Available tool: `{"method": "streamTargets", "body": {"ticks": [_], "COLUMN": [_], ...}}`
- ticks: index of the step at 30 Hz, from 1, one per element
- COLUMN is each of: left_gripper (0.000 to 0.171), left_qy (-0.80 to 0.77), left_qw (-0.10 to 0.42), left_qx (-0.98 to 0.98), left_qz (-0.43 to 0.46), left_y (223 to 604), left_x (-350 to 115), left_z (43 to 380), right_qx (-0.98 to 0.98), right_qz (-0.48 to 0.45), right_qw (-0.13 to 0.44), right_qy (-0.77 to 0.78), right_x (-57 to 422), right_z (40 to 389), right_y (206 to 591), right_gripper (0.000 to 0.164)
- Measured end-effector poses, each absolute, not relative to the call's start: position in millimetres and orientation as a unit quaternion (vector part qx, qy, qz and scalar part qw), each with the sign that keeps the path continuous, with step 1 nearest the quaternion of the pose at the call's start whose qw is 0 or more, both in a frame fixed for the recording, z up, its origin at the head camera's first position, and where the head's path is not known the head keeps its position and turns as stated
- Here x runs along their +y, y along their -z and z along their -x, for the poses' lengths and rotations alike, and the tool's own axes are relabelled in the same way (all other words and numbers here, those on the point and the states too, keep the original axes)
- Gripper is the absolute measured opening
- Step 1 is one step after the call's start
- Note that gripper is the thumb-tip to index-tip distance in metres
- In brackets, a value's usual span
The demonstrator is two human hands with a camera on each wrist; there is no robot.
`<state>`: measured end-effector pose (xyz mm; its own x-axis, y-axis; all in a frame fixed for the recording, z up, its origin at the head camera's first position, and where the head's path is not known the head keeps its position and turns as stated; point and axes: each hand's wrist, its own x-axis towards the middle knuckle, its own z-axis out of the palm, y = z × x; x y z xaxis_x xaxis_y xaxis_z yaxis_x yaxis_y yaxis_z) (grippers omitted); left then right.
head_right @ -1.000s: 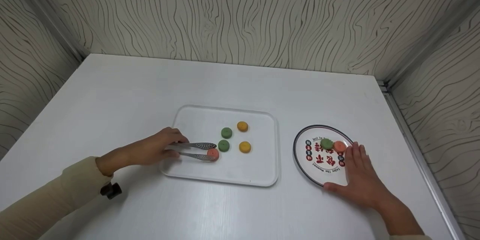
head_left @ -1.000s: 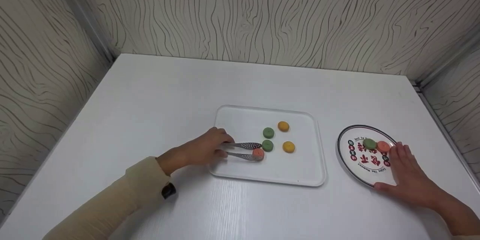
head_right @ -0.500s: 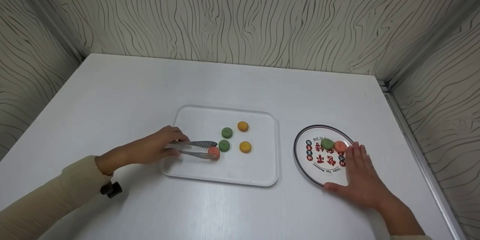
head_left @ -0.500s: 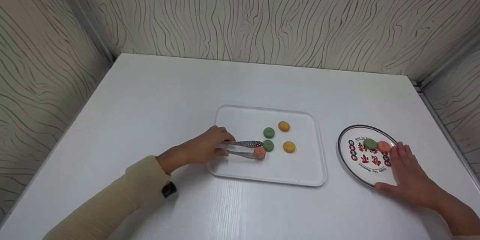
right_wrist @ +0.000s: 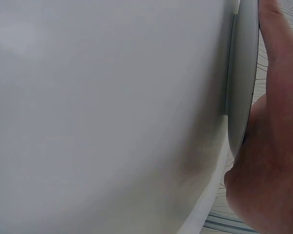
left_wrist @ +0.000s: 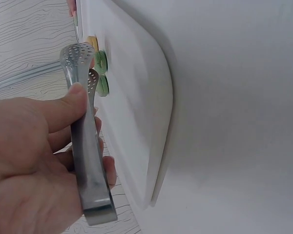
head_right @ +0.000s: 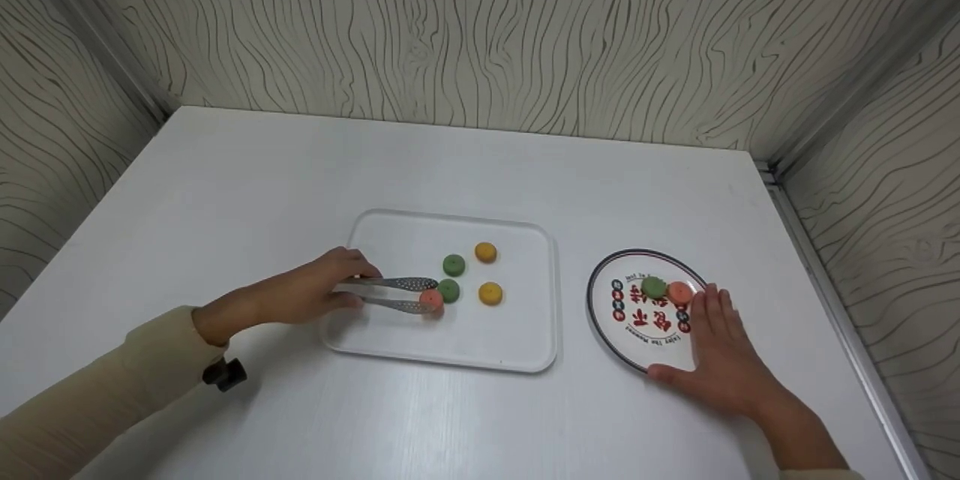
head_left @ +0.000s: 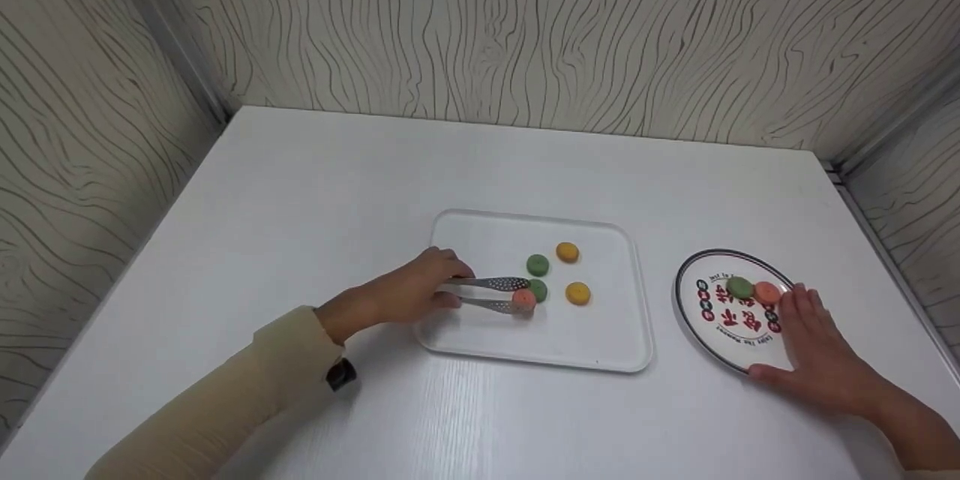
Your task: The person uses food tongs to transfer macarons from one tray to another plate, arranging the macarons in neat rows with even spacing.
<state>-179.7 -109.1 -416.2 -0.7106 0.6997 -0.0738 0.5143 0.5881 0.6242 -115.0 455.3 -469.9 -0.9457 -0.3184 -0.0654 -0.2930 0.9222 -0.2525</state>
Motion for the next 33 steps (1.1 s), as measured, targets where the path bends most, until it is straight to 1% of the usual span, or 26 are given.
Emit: {"method": "streamTargets", "body": {"ticks": [19, 33], "left_gripper": [0.033, 0.033], "left_qy": [-0.295, -0.295], "left_qw": [0.149, 0.147], "left_qx": [0.877, 0.874], "left_qz": [-0.348, -0.358], "left_y": [414, 412], "left_x": [-98, -82], "left_z": [184, 187], "right_qx": [0.98, 0.979], "right_qz": [0.146, 0.157], "right_qw": [0.07, 0.058], "right_qy": [0.118, 0.118], "right_x": [454, 455], "right_z": [115, 115], "right_y": [469, 470], "right_gripper": [0.119, 0.12]}}
